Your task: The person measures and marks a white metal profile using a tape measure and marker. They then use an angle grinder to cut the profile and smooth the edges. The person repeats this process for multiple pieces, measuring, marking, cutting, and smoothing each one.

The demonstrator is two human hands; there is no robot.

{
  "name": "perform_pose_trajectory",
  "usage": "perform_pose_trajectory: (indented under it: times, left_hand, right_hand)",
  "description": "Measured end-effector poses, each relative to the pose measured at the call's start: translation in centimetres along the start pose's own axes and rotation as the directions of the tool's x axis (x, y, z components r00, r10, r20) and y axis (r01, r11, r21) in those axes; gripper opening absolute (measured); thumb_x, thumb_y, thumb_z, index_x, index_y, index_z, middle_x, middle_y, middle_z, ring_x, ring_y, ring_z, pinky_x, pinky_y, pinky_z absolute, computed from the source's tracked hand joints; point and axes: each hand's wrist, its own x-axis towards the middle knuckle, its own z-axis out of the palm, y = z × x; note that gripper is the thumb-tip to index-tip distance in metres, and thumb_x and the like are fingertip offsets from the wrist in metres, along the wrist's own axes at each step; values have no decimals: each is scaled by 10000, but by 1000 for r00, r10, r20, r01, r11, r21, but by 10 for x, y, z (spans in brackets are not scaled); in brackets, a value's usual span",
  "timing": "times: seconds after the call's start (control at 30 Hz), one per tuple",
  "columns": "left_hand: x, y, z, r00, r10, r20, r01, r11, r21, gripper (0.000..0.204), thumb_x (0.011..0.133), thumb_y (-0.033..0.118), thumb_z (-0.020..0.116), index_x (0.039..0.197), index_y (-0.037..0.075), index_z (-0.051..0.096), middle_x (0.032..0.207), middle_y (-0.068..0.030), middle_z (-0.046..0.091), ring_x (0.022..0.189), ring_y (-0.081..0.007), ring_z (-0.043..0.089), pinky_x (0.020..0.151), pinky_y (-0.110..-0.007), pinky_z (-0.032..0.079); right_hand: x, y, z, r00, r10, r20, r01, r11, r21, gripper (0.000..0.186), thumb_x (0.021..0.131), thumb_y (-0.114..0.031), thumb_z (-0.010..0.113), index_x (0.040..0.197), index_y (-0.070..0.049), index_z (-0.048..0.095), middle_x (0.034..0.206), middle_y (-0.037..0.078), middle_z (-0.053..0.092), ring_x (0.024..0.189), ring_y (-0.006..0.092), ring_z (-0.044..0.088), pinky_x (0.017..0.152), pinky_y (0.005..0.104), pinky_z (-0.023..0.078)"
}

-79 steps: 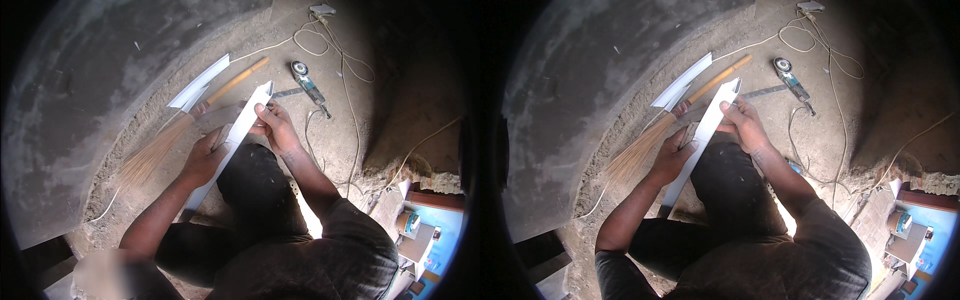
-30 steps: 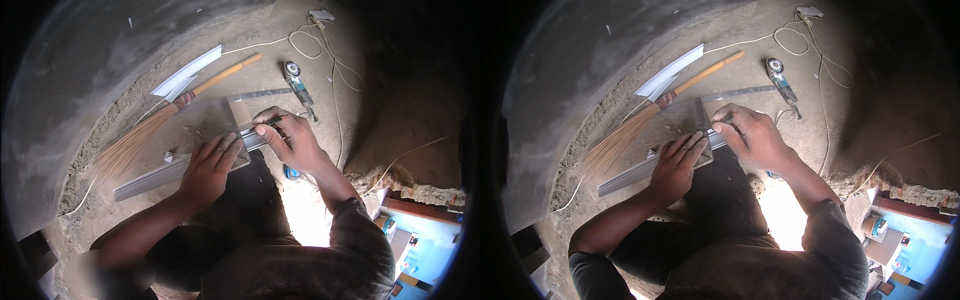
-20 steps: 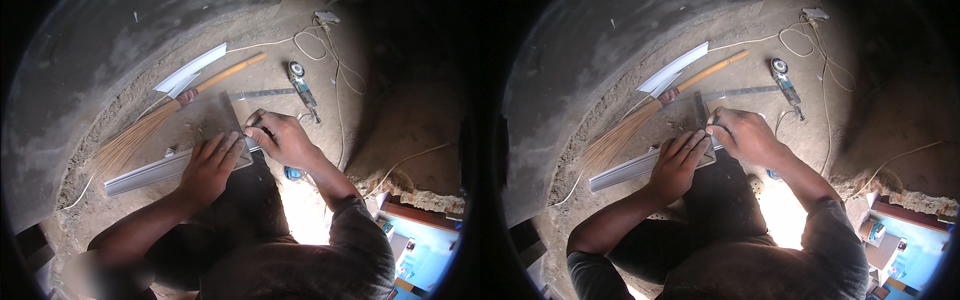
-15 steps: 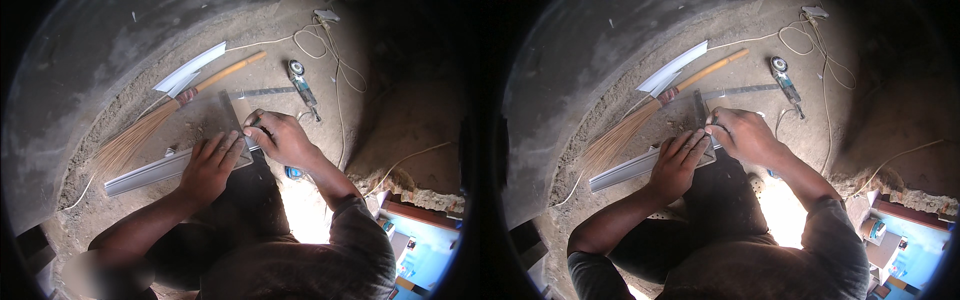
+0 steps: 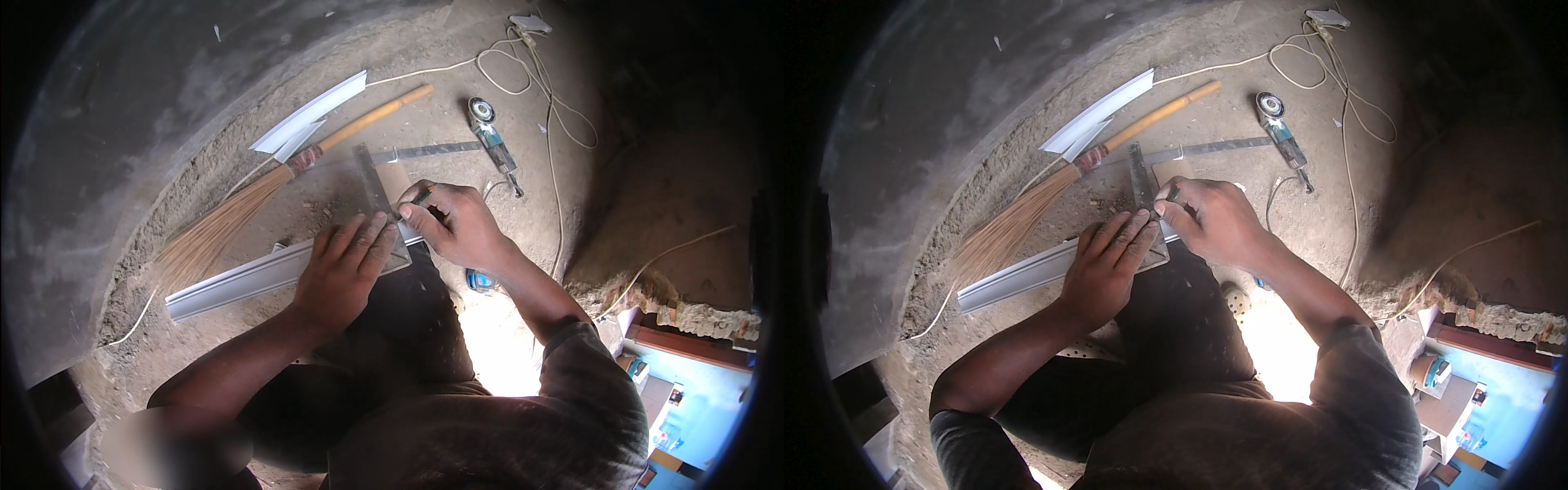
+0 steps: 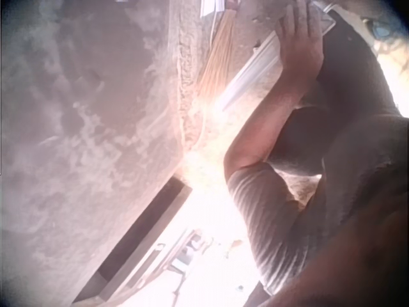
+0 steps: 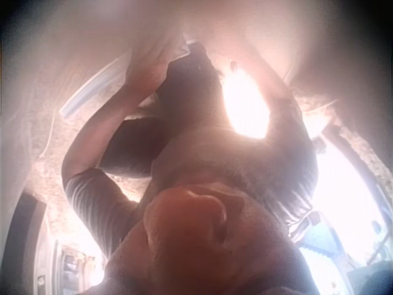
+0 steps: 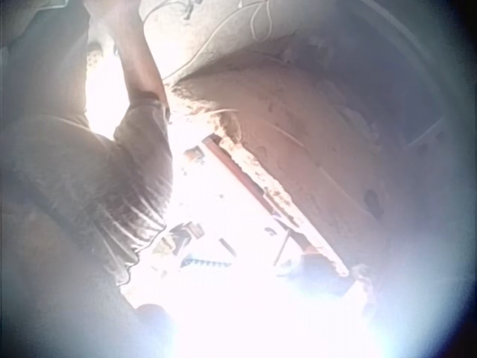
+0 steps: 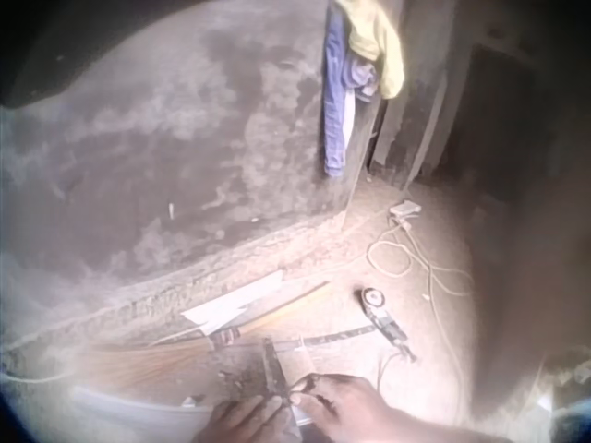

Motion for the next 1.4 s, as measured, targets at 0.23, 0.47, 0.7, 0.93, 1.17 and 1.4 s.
perform_pose_trajectory:
  times: [0.23, 0.47, 0.7, 0.93, 1.17, 1.4]
  left_hand:
    - [0, 0, 1, 1000, 1, -6, -1, 1000, -21, 530, 980, 10, 591, 1509, 24, 612, 1582, -148, 572, 1472, -315, 511, 1199, -534, 391]
    - [7, -22, -22, 998, 4, 59, -3, 1000, -16, 556, 968, 7, 625, 1518, 85, 614, 1570, -145, 581, 1457, -327, 547, 1195, -514, 434]
    - [-53, -111, -78, 719, -695, 0, 454, 469, -758, 236, 1063, 88, 637, 1292, 51, 681, 1130, -77, 745, 945, -154, 686, 849, -299, 547]
    - [-246, -156, -37, 277, -952, 128, -85, -157, -984, 76, 993, 137, 673, 1053, 116, 632, 946, -32, 674, 731, -134, 620, 591, -282, 501]
    - [-429, -157, 107, -497, -818, 291, 358, -499, -790, 504, 1040, 227, 672, 1503, 71, 547, 1178, -127, 699, 928, -235, 683, 770, -392, 558]
    - [-163, -92, -80, 744, -644, 179, 268, 42, -962, 939, 1032, 570, 711, 1709, 60, 308, 1676, -216, 447, 1479, -409, 533, 1116, -537, 556]
  right_hand:
    - [6, 13, -23, 990, -142, 20, 143, 976, -164, 471, 1015, -445, 763, 1313, -83, 715, 1147, 217, 764, 1070, 387, 764, 912, 485, 586]
    - [25, 13, -37, 894, -63, 443, 178, 958, -223, 728, 889, -511, 854, 1428, -67, 648, 1229, 225, 752, 1136, 424, 739, 993, 492, 578]
    - [29, 61, -30, 952, 90, 292, 30, 923, -383, 731, 906, -391, 819, 1500, -46, 569, 1358, 216, 677, 1241, 411, 677, 1069, 498, 554]
    - [20, 123, -24, 977, 29, 211, 50, 932, -359, 744, 865, -353, 874, 1483, -54, 587, 1272, 214, 698, 1151, 397, 725, 1041, 471, 581]
    - [56, 99, -17, 950, -182, 255, 216, 970, -113, 695, 881, -367, 862, 1461, -72, 619, 1337, 172, 696, 1257, 369, 683, 1072, 467, 553]
    - [124, -21, 2, 824, -524, 213, 510, 851, 124, 709, 849, -416, 860, 1437, -80, 649, 1313, 158, 724, 1218, 347, 707, 1035, 458, 550]
